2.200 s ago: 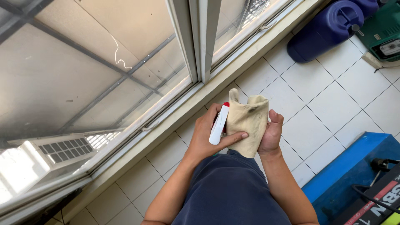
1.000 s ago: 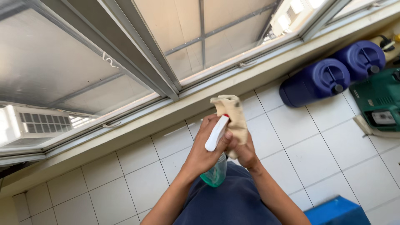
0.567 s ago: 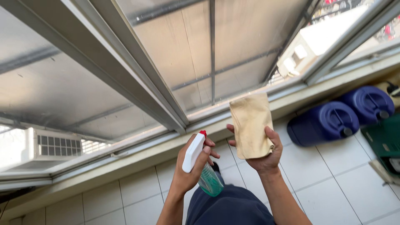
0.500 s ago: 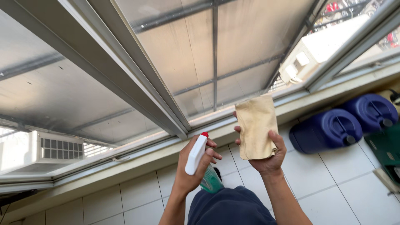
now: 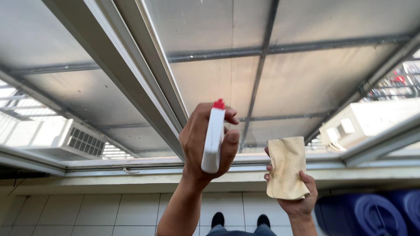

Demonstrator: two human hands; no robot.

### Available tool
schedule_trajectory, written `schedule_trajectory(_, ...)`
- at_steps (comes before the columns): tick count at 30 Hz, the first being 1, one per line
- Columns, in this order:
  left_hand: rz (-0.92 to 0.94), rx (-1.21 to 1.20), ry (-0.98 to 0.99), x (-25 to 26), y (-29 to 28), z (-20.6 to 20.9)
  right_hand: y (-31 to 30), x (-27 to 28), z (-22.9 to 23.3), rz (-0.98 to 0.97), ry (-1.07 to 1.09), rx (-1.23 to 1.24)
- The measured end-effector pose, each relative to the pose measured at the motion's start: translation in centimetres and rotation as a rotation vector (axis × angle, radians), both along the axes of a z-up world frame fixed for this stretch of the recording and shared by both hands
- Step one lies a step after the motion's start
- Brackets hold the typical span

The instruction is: The person wipes translucent glass panels on an overhead structure with a cloth while holding a spray bottle.

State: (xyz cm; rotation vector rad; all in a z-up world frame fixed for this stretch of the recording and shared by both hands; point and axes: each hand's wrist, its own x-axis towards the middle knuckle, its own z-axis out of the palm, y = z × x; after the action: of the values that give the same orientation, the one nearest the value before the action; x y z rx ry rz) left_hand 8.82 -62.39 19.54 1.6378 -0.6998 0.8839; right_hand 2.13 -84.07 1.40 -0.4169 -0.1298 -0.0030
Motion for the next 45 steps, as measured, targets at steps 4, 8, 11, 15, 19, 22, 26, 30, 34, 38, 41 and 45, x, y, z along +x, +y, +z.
schedule_trajectory(4,0.154,0.057,-0.062,1.0,-3.6,2.1,-5.4,1.6,-1.0,0.061,-0.056,-0.083)
schedule_trajectory(8,0.261,0.014,-0.082,1.5,-6.7,2.8,-11.5,2.3,-2.9,0.098,0.115,-0.216)
schedule_trajectory(11,0.3,0.0,-0.089,1.9,-8.2,2.8,-15.7,2.8,-3.7,0.143,0.129,-0.345)
schedule_trajectory(15,0.385,0.023,-0.127,2.8,-8.8,2.6,-17.5,3.2,-3.5,0.137,0.1,-0.357)
schedule_trajectory(19,0.406,0.038,-0.114,3.7,-8.8,2.7,-16.0,3.4,-2.7,0.06,0.092,-0.239)
schedule_trajectory(22,0.394,0.065,-0.081,4.1,-8.6,2.7,-14.6,3.7,-2.5,0.046,0.038,-0.019)
schedule_trajectory(26,0.31,0.095,-0.165,3.0,-7.9,1.6,-13.3,5.2,-1.4,0.011,-0.011,-0.055)
schedule_trajectory(30,0.286,0.078,-0.101,0.5,-6.5,-1.3,-10.9,7.8,3.5,-0.463,-0.138,-0.52)
schedule_trajectory(34,0.26,0.005,0.097,-2.3,-5.1,-4.7,-6.8,13.6,9.5,-1.239,-0.45,-1.14)
schedule_trajectory(38,0.235,-0.06,0.172,-4.2,-3.0,-7.2,-1.7,21.0,16.7,-1.664,-0.565,-1.218)
schedule_trajectory(41,0.248,-0.139,0.24,-5.1,-1.1,-7.9,3.2,25.9,22.2,-1.828,-0.585,-1.262)
schedule_trajectory(45,0.303,-0.242,0.256,-5.8,0.6,-8.2,7.9,26.2,22.8,-1.914,-0.605,-1.465)
